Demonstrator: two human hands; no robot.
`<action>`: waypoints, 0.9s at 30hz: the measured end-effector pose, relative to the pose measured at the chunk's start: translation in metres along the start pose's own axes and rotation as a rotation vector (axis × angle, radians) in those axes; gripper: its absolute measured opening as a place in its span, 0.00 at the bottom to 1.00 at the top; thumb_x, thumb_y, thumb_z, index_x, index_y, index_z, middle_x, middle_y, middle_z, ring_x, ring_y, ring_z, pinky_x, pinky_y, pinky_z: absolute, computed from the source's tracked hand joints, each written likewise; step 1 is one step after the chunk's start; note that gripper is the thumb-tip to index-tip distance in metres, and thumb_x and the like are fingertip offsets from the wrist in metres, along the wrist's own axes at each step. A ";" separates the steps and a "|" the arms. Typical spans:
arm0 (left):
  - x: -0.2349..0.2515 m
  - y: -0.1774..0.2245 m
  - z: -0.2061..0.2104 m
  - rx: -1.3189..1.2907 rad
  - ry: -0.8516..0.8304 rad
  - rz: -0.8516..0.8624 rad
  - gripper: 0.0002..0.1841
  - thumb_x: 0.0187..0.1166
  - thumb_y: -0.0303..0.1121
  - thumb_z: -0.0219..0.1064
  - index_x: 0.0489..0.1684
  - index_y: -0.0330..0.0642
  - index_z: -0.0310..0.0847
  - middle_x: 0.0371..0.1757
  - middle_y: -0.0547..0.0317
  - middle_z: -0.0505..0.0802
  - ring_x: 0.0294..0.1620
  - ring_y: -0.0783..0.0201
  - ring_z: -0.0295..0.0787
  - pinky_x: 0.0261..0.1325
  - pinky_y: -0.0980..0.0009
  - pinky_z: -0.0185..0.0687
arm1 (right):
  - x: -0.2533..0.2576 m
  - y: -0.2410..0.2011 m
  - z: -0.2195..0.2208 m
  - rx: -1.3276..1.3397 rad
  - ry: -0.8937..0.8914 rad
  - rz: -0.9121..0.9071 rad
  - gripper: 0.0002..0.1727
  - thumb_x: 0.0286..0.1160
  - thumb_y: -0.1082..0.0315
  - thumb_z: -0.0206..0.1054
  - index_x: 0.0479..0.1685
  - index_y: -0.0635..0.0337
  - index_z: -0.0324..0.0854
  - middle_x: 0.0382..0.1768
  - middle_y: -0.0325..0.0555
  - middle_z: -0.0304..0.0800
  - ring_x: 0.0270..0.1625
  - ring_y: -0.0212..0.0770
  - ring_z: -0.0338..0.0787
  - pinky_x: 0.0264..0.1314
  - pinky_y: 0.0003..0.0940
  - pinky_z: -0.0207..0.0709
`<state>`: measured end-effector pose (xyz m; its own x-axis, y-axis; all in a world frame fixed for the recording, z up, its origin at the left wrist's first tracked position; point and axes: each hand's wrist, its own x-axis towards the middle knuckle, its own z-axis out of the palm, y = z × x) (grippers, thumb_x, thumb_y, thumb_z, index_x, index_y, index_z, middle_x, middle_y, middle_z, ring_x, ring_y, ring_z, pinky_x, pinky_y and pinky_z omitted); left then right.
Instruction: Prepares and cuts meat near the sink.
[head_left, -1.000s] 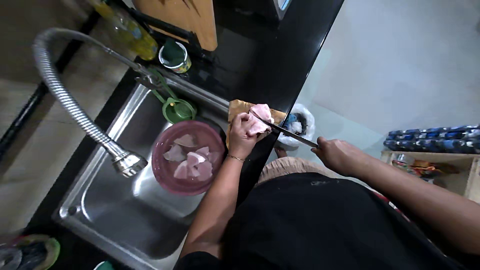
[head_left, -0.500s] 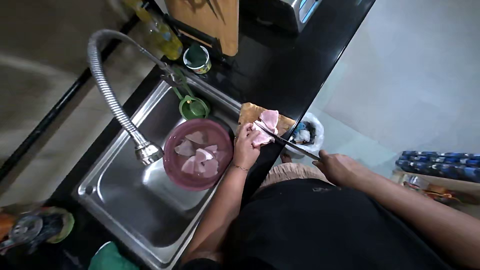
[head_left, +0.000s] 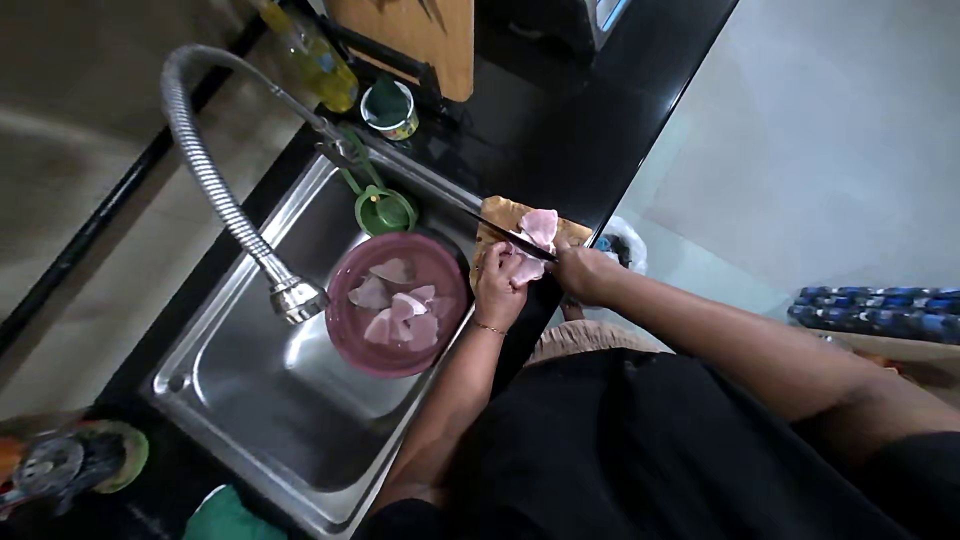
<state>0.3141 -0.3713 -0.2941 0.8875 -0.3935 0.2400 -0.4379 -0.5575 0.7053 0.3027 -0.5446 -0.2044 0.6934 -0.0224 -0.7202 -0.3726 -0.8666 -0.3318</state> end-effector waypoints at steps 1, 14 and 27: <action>-0.001 -0.001 0.001 -0.004 0.007 0.004 0.10 0.62 0.22 0.78 0.41 0.31 0.92 0.65 0.33 0.86 0.64 0.42 0.87 0.68 0.49 0.84 | 0.002 -0.002 0.002 -0.002 0.019 -0.008 0.26 0.95 0.50 0.49 0.68 0.66 0.73 0.55 0.65 0.89 0.61 0.64 0.90 0.61 0.64 0.82; -0.001 -0.010 0.010 -0.070 0.096 0.057 0.11 0.62 0.25 0.78 0.43 0.36 0.94 0.60 0.39 0.90 0.63 0.45 0.88 0.67 0.47 0.82 | -0.081 0.046 0.007 -0.080 -0.102 0.205 0.26 0.96 0.52 0.46 0.69 0.69 0.71 0.52 0.69 0.86 0.59 0.67 0.88 0.62 0.64 0.78; 0.001 -0.010 0.005 -0.182 0.127 -0.003 0.08 0.61 0.24 0.79 0.36 0.34 0.93 0.63 0.40 0.88 0.64 0.50 0.87 0.69 0.55 0.83 | -0.050 0.053 0.015 -0.078 -0.047 0.111 0.27 0.95 0.51 0.47 0.72 0.67 0.71 0.51 0.67 0.87 0.58 0.67 0.89 0.61 0.66 0.79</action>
<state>0.3187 -0.3699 -0.3047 0.9049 -0.2903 0.3113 -0.4120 -0.4130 0.8122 0.2396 -0.5819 -0.1951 0.6200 -0.0984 -0.7784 -0.3953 -0.8962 -0.2015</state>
